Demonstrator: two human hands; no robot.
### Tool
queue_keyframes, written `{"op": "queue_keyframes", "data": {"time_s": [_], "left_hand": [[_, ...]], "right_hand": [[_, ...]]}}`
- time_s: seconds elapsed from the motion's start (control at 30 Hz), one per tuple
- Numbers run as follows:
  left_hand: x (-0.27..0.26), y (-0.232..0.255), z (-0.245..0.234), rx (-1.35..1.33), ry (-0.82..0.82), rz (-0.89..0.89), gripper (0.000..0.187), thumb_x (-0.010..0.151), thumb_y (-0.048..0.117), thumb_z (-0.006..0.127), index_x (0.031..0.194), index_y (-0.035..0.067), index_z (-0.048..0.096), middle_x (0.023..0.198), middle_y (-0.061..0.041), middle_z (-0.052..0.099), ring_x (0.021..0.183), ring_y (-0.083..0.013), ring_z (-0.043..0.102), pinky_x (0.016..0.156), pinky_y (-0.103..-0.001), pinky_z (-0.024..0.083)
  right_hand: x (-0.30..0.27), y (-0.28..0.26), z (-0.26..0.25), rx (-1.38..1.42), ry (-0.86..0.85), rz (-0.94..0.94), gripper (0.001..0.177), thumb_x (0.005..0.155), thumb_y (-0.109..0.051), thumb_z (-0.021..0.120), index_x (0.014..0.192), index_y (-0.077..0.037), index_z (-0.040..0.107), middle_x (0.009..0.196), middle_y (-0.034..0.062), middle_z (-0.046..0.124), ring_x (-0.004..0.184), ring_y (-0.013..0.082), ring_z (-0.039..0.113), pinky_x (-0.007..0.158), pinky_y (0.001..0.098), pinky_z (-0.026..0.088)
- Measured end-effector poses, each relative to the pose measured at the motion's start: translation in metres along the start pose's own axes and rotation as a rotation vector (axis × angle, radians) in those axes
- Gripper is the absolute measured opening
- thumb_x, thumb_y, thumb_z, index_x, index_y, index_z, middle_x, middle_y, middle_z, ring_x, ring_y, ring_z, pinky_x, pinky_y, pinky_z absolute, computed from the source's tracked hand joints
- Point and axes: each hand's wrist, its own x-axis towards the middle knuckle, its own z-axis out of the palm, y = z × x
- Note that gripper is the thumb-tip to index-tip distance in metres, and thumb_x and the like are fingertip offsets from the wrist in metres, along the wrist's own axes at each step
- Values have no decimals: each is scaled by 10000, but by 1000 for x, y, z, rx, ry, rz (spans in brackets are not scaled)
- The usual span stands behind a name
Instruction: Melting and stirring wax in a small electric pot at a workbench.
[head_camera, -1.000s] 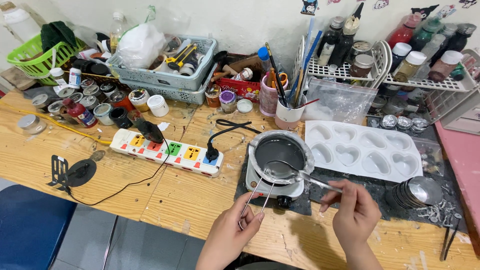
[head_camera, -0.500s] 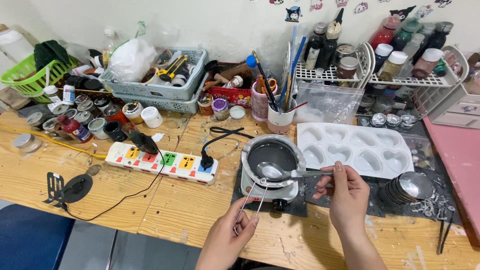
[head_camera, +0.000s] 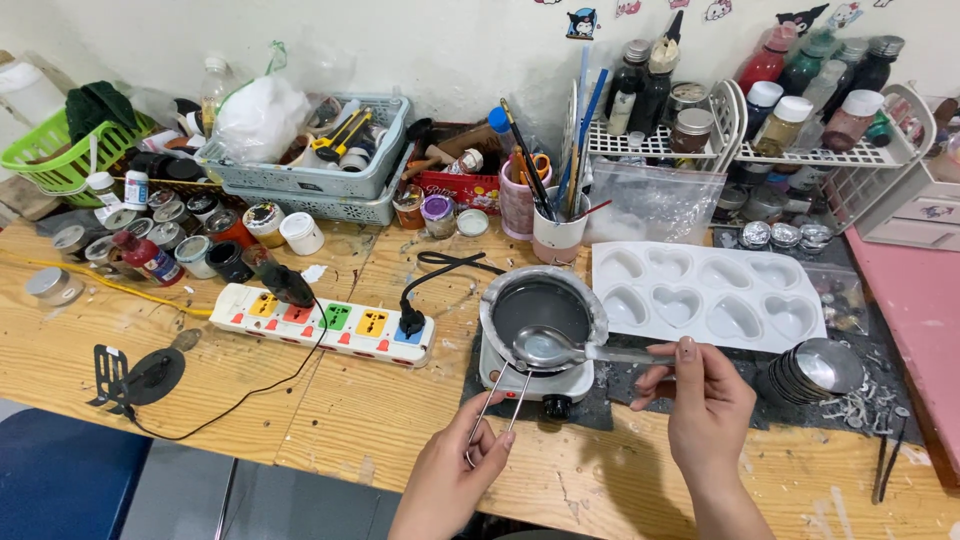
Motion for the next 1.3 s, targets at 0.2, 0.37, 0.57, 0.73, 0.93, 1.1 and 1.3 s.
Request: {"op": "queue_keyframes", "data": {"time_s": [0.2,0.37,0.57,0.73,0.93,1.1,1.3], "left_hand": [[1,1,-1,4,-20,-17,518,921,170,711,1412,115,553,625,12,516,564,-68,467,535,-250,418],[0,2,-1,7,-17,-13,524,917,166,715,1412,110,552,622,13,517,562,-66,461,535,-245,414],[2,-6,0,-6,-11,13,532,915,156,714,1417,95,546,624,22,506,566,-58,450,527,-241,399],[7,-18,0,15,-36,-17,593,913,158,714,1477,118,535,621,29,496,558,-46,441,516,-232,382],[15,-44,0,-58,-61,54,570,903,92,704,1437,49,508,616,33,504,567,-33,440,529,-206,377],[23,-71,0,-39,-43,70,604,885,62,714,1450,52,501,614,38,517,568,-17,458,526,-193,371],[37,-126,3,-94,40,147,636,833,1,725,1431,43,514,543,53,488,482,-4,387,458,-190,274]], "right_hand": [[-11,-1,-8,-99,9,-173,346,1135,-221,472,1107,64,667,797,134,687,641,160,672,591,297,573],[-12,-8,-11,-222,-118,-445,307,1112,-180,503,1090,70,679,921,156,707,752,180,716,622,294,616],[-14,4,-23,-219,-38,-412,294,1117,-163,503,1117,78,671,921,164,720,764,186,725,638,305,627],[-11,15,-63,-40,315,-172,324,1177,-175,461,1163,87,651,883,143,705,748,177,683,641,317,601],[-25,38,-112,-439,54,-419,203,1075,-86,540,1118,25,705,946,128,730,719,185,702,626,290,577],[-34,30,-110,-999,-348,-541,342,802,-160,772,1138,-104,752,892,42,699,781,211,667,591,331,535],[-38,-4,-92,-1000,-479,-532,388,771,-299,822,1107,-116,762,887,54,656,837,241,612,588,349,529]]}}
